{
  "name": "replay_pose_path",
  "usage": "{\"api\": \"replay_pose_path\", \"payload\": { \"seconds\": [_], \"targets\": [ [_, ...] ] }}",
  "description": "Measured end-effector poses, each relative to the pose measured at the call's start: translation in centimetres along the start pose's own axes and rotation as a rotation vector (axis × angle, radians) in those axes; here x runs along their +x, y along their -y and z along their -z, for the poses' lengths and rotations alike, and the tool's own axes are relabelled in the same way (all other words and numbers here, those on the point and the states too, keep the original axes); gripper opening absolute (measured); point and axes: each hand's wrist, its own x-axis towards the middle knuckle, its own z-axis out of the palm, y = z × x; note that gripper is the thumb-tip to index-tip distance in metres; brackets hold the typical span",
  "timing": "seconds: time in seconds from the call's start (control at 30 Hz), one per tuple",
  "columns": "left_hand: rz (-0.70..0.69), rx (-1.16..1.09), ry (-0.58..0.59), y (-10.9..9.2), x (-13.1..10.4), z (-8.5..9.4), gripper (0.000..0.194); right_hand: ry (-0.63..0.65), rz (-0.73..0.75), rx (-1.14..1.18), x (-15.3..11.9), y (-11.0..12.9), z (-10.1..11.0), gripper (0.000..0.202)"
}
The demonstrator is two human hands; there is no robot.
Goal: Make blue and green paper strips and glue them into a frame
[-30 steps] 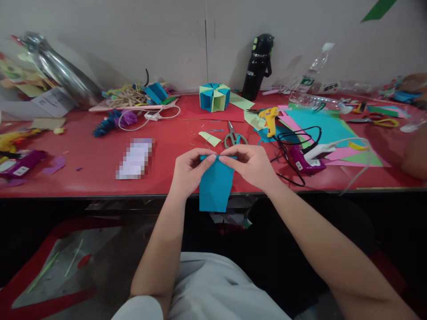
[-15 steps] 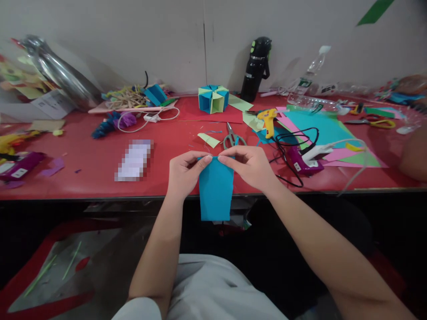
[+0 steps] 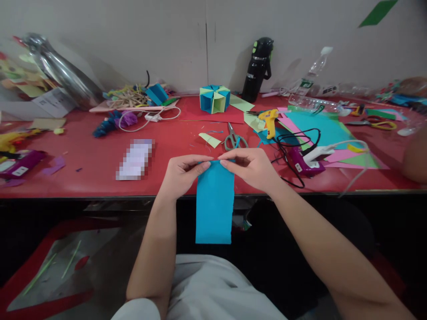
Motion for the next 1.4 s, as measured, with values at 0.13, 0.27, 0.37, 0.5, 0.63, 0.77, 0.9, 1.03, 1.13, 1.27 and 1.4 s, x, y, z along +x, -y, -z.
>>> {"api": "replay_pose_path", "payload": {
  "seconds": [0.13,0.27,0.37,0.5,0.63,0.77,0.9,1.03,1.13,1.27,1.4],
  "targets": [
    [0.023,-0.047,0.025,-0.2,-0.1,0.0,0.021,0.013,0.013,-0.023,-0.1,0.1,0.2,0.015],
    [0.040,-0.077,0.030,-0.5,-0.2,0.0,0.021,0.018,0.015,-0.024,-0.2,0.1,0.2,0.015],
    [0.048,-0.084,0.028,-0.5,-0.3,0.0,0.019,0.027,0.006,0.001,-0.2,0.2,0.1,0.015],
    [0.033,-0.076,0.031,-0.7,-0.4,-0.1,0.019,0.018,-0.011,0.019,-0.1,0.2,-0.1,0.017],
    [0.027,-0.074,0.027,-0.8,-0.3,-0.4,0.020,-0.012,0.000,0.019,0.0,0.0,-0.5,0.016],
    [0.058,-0.105,-0.025,-0.6,-0.1,-0.9,0.020,-0.053,0.002,0.032,0.0,-0.3,-0.9,0.015],
    [0.079,-0.091,-0.036,-0.3,0.1,-1.1,0.024,-0.076,0.015,0.022,-0.2,-0.4,-1.1,0.013],
    [0.044,-0.076,-0.029,-0.2,0.2,-0.9,0.023,-0.061,0.003,0.037,-0.1,-0.4,-1.0,0.016],
    [-0.009,-0.018,-0.024,-0.3,0.2,-0.9,0.021,-0.042,-0.006,0.034,-0.1,-0.4,-0.9,0.018],
    [-0.076,0.166,-0.024,-0.4,0.3,-0.9,0.018,-0.057,-0.009,0.025,-0.2,-0.6,-1.1,0.018],
    [-0.097,0.199,-0.008,-0.4,0.2,-0.9,0.019,-0.069,-0.033,0.102,-0.1,-0.8,-1.2,0.016]
  ]
}}
